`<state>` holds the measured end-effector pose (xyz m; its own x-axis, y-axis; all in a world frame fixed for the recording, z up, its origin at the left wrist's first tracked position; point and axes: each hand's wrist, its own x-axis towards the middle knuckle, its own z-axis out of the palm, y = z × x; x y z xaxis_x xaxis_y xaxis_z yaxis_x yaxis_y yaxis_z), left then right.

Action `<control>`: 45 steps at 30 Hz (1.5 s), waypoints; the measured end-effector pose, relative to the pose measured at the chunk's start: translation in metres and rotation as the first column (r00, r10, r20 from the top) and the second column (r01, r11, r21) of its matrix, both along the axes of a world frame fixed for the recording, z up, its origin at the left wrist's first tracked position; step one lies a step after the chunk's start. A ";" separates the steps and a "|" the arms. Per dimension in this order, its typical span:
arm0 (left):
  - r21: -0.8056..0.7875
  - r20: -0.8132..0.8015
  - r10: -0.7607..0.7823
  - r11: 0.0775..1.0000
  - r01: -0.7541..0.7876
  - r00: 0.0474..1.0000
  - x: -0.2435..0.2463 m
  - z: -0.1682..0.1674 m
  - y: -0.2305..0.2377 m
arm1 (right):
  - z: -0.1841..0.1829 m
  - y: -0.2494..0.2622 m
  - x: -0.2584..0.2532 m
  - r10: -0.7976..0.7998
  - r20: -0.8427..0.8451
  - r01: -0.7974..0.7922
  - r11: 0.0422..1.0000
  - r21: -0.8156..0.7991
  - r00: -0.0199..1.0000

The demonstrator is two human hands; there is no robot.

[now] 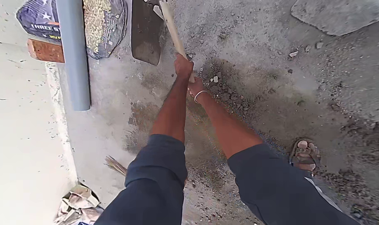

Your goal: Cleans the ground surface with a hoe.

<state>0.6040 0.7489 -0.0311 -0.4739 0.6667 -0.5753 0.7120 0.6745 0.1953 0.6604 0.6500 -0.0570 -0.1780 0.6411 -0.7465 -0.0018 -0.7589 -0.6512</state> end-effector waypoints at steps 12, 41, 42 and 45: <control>-0.240 0.348 -0.089 0.954 0.181 0.933 0.207 0.039 -0.251 | 0.063 -0.258 0.171 -0.203 0.350 0.275 0.947 -0.169 0.914; 0.031 0.374 0.173 0.980 -0.199 0.911 -0.029 0.044 0.016 | 0.081 -0.029 -0.061 -0.237 -0.075 0.220 0.957 -0.188 0.968; 0.000 0.375 0.188 0.979 -0.203 0.908 -0.028 0.042 0.021 | 0.085 -0.024 -0.059 -0.197 -0.021 0.189 0.962 -0.200 0.980; -0.085 0.385 0.209 0.978 -0.191 0.899 -0.017 0.041 -0.005 | 0.100 -0.050 -0.054 -0.194 0.081 0.209 0.936 -0.285 0.978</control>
